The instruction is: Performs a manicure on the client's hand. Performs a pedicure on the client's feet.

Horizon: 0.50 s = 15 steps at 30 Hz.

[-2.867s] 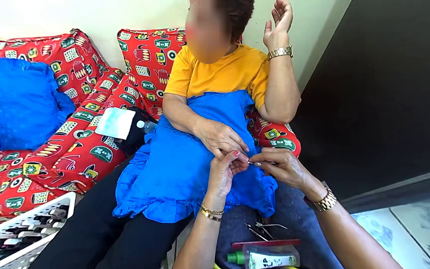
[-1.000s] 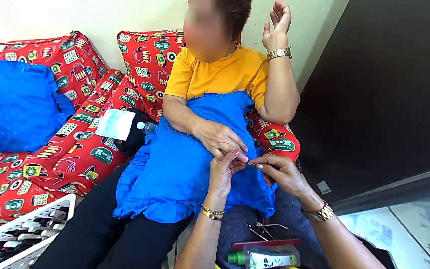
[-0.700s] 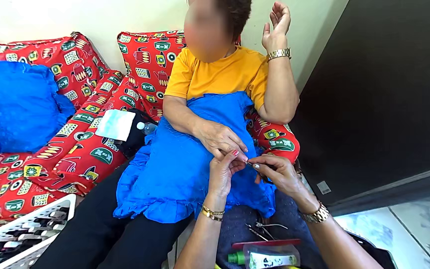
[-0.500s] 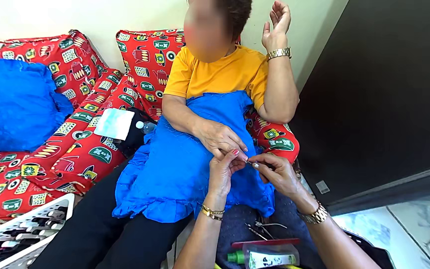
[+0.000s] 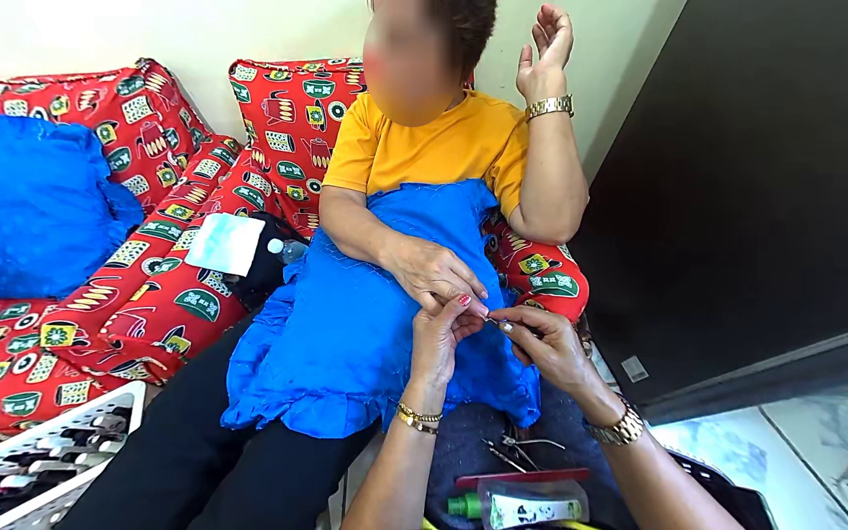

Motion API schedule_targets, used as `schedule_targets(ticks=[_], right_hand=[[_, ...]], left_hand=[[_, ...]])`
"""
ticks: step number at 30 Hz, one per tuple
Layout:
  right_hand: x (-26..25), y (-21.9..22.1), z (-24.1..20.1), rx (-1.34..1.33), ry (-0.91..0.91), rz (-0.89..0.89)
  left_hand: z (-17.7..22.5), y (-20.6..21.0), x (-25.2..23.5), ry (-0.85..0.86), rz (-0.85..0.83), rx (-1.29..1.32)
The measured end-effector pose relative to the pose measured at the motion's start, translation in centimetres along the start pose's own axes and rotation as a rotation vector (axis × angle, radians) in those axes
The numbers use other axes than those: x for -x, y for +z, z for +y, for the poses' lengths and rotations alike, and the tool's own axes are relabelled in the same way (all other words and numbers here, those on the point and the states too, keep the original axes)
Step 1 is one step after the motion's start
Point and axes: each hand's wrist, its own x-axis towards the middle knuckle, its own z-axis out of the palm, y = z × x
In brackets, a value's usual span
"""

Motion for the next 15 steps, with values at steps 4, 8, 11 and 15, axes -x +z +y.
schedule_targets(ticks=[4, 8, 11, 15], right_hand=[[0.0, -0.4, 0.4, 0.017, -0.038, -0.012], [0.1, -0.1, 0.1, -0.005, -0.029, -0.006], [0.1, 0.5, -0.1, -0.071, 0.025, 0.036], [0.2, 0.9, -0.4, -0.069, 0.07, 0.067]], left_hand=[[0.0, 0.1, 0.0, -0.001, -0.003, 0.009], [0.0, 0.0, 0.0, 0.001, 0.005, 0.011], [-0.1, -0.1, -0.1, 0.01, -0.003, 0.003], [-0.1, -0.1, -0.1, 0.006, -0.003, -0.008]])
